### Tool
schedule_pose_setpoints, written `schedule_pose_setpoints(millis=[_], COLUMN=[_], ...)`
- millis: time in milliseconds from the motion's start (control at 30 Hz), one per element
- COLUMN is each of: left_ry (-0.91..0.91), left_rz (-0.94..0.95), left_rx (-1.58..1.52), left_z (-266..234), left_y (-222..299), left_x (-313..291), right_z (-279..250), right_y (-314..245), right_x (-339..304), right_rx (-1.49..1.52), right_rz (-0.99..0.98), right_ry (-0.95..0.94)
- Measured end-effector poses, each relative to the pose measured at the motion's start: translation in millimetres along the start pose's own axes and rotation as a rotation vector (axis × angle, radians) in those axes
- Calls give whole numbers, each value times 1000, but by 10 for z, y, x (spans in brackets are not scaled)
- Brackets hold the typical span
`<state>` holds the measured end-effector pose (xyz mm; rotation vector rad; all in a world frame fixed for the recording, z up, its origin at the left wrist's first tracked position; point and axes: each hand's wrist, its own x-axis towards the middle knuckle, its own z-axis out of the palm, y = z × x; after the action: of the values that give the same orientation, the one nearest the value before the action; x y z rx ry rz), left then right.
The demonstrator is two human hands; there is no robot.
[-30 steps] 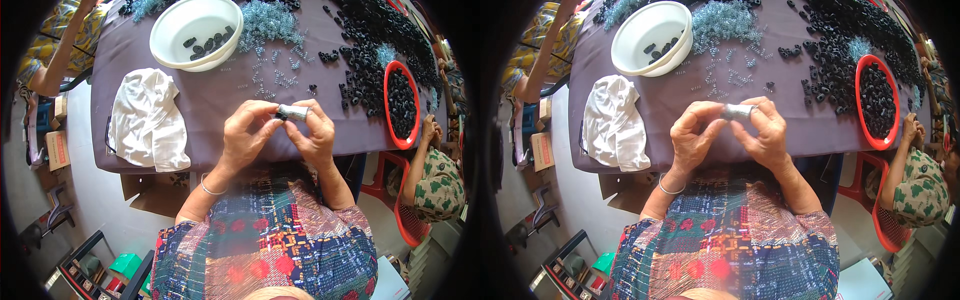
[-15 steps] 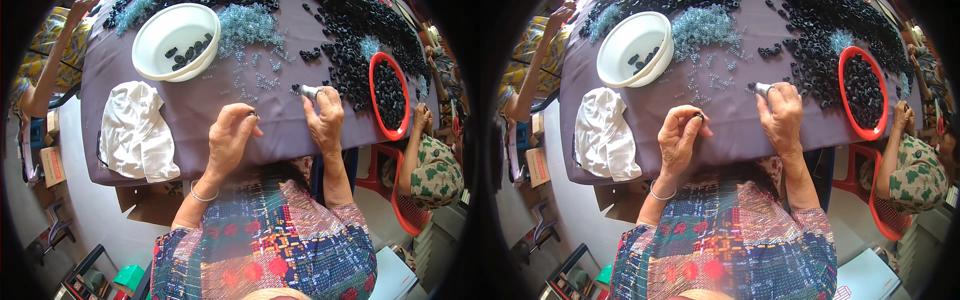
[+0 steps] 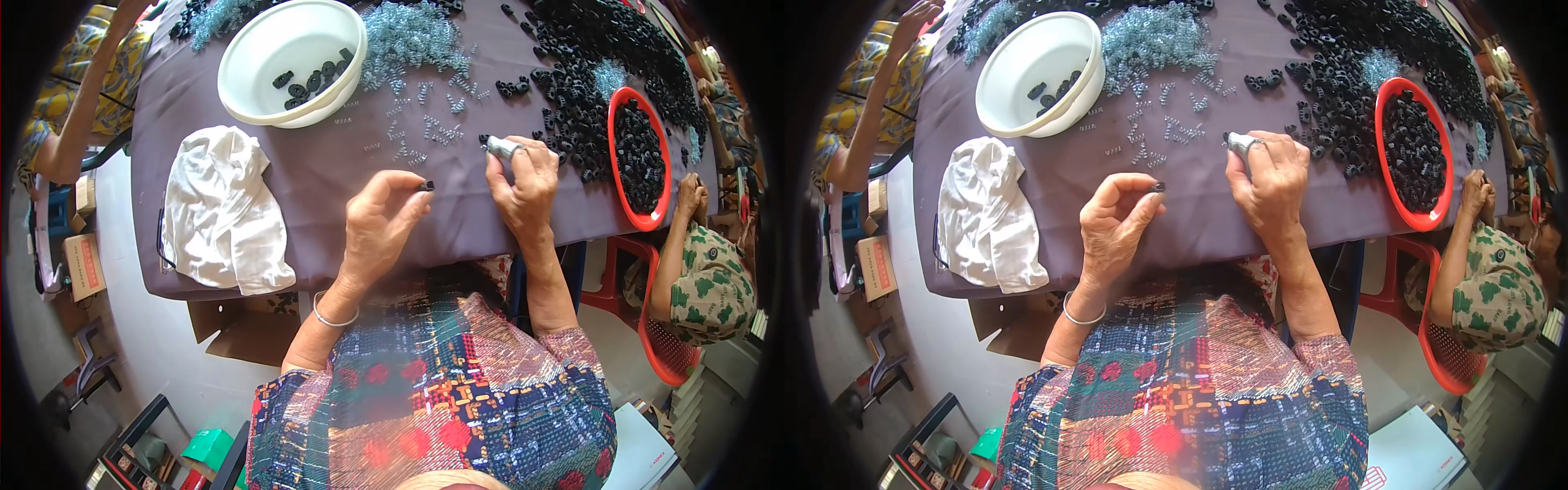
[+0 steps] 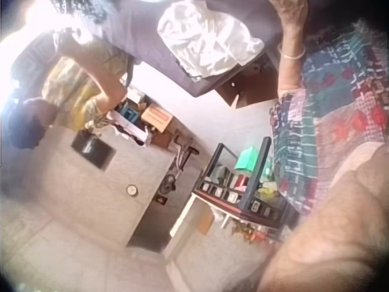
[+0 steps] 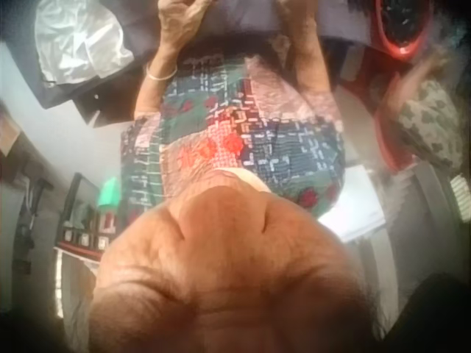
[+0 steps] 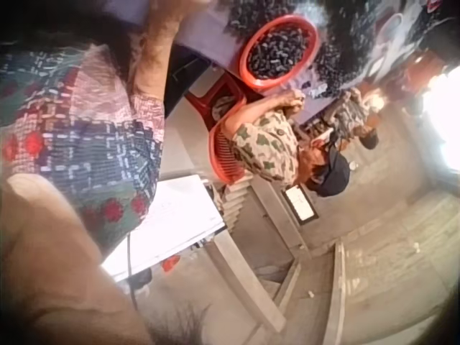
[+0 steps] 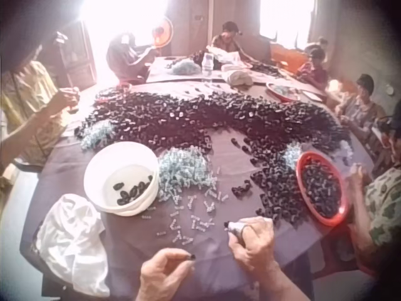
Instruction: The person assembles plastic cord locks by hand, picking up small plastic components and springs from the table and fitting them together.
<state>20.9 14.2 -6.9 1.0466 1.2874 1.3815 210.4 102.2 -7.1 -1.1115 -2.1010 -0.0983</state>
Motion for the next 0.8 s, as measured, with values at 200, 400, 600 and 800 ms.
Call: schedule_pose_setpoints(millis=[200,400,600,800], left_ry=[-62,-87,-95,-83], left_rz=[40,50,135,215], left_rx=[46,82,164,208], left_z=[-34,-20,-25,-20], left_y=[-32,24,-21,35], left_x=[12,14,27,42], right_z=[-238,-244,-263,-278], right_y=[-369,-449,-479,-520], right_x=[106,121,153,165], right_rx=[600,693,430,351], right_rz=[186,189,-48,-128], right_ry=[-199,-280,-245,-292])
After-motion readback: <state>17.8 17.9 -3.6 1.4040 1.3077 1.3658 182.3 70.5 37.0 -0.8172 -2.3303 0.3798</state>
